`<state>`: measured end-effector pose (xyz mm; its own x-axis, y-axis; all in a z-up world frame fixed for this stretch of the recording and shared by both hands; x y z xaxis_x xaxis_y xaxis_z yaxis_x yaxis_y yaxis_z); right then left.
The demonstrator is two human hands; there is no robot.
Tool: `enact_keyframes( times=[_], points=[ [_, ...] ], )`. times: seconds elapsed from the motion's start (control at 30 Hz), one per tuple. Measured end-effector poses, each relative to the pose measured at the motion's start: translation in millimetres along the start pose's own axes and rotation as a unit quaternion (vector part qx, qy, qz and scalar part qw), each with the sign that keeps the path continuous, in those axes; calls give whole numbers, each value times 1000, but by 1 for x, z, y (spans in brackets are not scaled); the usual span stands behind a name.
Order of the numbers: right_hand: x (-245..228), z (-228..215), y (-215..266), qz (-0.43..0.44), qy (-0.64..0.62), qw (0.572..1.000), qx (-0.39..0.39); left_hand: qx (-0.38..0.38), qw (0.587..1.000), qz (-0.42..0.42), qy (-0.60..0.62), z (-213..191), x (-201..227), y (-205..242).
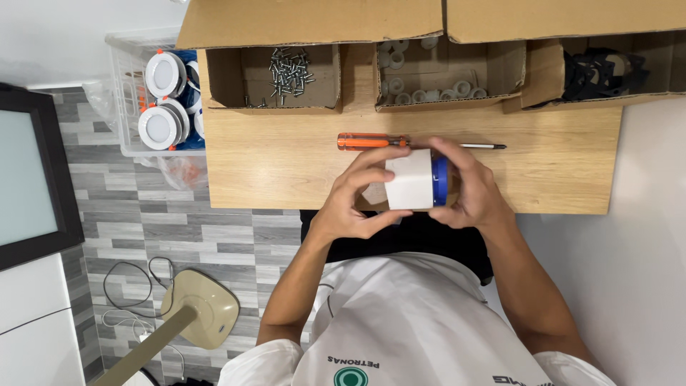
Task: The person uses a screwdriver to tighten screws on a blue plastic electrical component, then attaches a black plastic piece and a white plastic piece to it. The person repeats the screwing process on the assembled unit.
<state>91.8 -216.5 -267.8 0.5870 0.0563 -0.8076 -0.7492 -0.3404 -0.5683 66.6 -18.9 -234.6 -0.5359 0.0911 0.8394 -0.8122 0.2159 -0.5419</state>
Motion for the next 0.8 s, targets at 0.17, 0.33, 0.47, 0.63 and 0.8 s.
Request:
enact_keyframes(
  times=[0.17,0.33,0.47,0.63,0.8],
  points=[
    [9,-13,22,8,44,999,13,-4,998,-27,-64,2,0,-1],
    [-5,-4,8,-39,26,999,22,-12,994,-91,-54,1,-23,15],
    [-20,-1,-6,-65,-1,998,23,-16,992,-120,-29,1,-40,26],
    [-26,-2,-15,-44,39,998,1,-1,995,-102,-7,-4,-20,12],
    [8,-8,12,13,11,1000,-8,1,999,-37,-11,-2,-7,6]
  ],
)
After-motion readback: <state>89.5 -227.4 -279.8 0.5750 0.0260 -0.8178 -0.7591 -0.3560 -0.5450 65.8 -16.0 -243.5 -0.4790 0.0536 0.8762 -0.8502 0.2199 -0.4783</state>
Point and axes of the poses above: each hand's wrist, its own y-axis away from the middle knuckle, its own z-axis out of the palm, x = y × z, the point moved 5 cm from there along -y, towards the middle knuckle, and after that the axes turned 5 degrees about -y, right-handed, at the moved point
